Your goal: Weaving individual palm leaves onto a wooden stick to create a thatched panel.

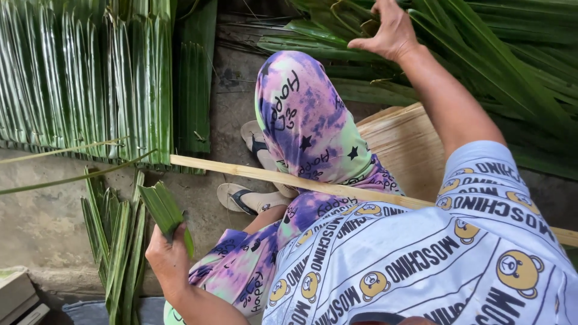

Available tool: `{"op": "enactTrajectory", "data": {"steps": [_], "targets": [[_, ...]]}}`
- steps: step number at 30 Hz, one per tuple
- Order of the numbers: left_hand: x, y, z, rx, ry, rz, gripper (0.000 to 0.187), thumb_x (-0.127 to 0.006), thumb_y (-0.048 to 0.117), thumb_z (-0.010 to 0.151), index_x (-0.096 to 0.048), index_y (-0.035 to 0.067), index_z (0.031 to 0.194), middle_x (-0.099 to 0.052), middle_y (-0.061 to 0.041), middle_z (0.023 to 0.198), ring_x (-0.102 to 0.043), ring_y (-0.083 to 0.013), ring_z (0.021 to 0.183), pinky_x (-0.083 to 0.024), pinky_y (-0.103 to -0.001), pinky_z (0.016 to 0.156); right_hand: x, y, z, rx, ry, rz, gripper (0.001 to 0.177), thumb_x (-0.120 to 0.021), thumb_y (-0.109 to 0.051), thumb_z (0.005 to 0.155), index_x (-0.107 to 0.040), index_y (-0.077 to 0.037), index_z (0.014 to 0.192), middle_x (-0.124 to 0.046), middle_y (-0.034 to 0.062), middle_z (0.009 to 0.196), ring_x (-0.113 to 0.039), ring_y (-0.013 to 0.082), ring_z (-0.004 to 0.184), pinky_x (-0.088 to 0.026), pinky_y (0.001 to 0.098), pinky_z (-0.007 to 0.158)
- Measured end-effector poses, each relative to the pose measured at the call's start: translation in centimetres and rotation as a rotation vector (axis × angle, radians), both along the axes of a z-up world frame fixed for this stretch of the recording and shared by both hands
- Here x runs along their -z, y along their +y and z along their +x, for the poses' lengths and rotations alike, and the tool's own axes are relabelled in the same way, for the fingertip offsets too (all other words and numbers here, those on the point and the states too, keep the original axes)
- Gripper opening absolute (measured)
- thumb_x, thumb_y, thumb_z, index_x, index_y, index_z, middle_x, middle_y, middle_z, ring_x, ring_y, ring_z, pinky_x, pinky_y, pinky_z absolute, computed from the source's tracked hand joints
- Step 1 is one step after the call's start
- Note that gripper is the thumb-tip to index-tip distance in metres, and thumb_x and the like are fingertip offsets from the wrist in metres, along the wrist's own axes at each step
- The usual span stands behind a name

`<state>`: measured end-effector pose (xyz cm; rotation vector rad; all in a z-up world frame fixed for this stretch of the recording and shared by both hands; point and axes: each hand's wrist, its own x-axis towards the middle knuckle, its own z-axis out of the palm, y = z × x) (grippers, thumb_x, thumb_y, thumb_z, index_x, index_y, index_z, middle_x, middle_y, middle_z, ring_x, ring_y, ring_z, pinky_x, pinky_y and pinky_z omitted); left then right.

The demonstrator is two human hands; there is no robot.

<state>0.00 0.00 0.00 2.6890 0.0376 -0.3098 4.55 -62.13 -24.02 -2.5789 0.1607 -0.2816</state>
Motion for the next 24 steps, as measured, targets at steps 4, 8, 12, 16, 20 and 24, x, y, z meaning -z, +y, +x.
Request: {"op": "enactTrajectory", "data": {"steps": [4, 8, 12, 16, 20, 24], "targets": [[0.1, -0.5, 0.6, -0.017, 0.026, 0.031, 0.030, -0.073, 0.004, 0.093, -0.069, -0.005, 0.121, -0.074, -0.018, 0.093, -0.064, -0.0307, 0.071, -0.050, -0.041, 0.070, 1.0, 2.4, 0.2, -0.052, 0.136, -0.392, 0.105, -0.095, -0.035, 0.071, -0.038, -0.015, 0.157, -0.050, 0.0167, 0.123, -0.067, 0.0345, 0.072, -0.059, 0.0442, 0.065], [0.4, 0.1, 0.6, -0.008, 0.017, 0.037, 0.027, -0.074, 0.006, 0.094, -0.070, -0.005, 0.119, -0.074, -0.017, 0.089, -0.064, -0.0285, 0.067, -0.050, -0.039, 0.066, 1.9, 3.0, 0.6, -0.056, -0.005, -0.454, 0.086, -0.085, -0.017, 0.069, -0.049, -0.005, 0.147, -0.051, 0.0154, 0.121, -0.064, 0.0311, 0.090, -0.057, 0.0382, 0.081], [0.6, 0.1, 0.4, -0.010, 0.034, 0.035, 0.028, -0.074, 0.008, 0.095, -0.070, -0.005, 0.119, -0.074, -0.018, 0.090, -0.064, -0.0290, 0.069, -0.050, -0.040, 0.068, -0.3, 2.7, 0.2, -0.113, 0.050, -0.347, 0.089, -0.088, -0.026, 0.071, -0.051, -0.001, 0.148, -0.040, 0.0229, 0.146, -0.046, 0.0439, 0.123, -0.038, 0.0505, 0.102], [0.3, 0.1, 0.1, -0.020, 0.032, -0.004, 0.025, -0.073, 0.004, 0.094, -0.069, -0.006, 0.117, -0.072, -0.018, 0.090, -0.063, -0.0298, 0.071, -0.049, -0.039, 0.070, -3.1, 0.6, -3.4, 0.013, 0.117, -0.281, 0.095, -0.091, -0.039, 0.092, -0.042, -0.002, 0.164, -0.025, 0.0242, 0.163, -0.029, 0.0467, 0.144, -0.038, 0.0620, 0.116], [0.8, 0.3, 0.1, -0.023, 0.060, -0.005, 0.025, -0.073, 0.008, 0.097, -0.070, -0.006, 0.118, -0.073, -0.017, 0.088, -0.062, -0.0263, 0.069, -0.048, -0.037, 0.067, -2.4, -4.9, -11.7, 0.203, 0.178, -0.399, 0.085, -0.092, -0.030, 0.095, -0.042, 0.007, 0.153, -0.050, 0.0301, 0.142, -0.053, 0.0455, 0.121, -0.050, 0.0535, 0.100], [1.4, 0.1, 0.7, 0.026, 0.048, 0.005, 0.025, -0.073, 0.006, 0.096, -0.071, -0.006, 0.117, -0.074, -0.017, 0.089, -0.063, -0.0262, 0.068, -0.048, -0.037, 0.065, 0.8, -8.1, -19.6, 0.237, 0.419, -0.491, 0.058, -0.080, -0.023, 0.089, -0.060, 0.003, 0.137, -0.060, 0.0217, 0.126, -0.059, 0.0387, 0.105, -0.047, 0.0461, 0.090]]}}
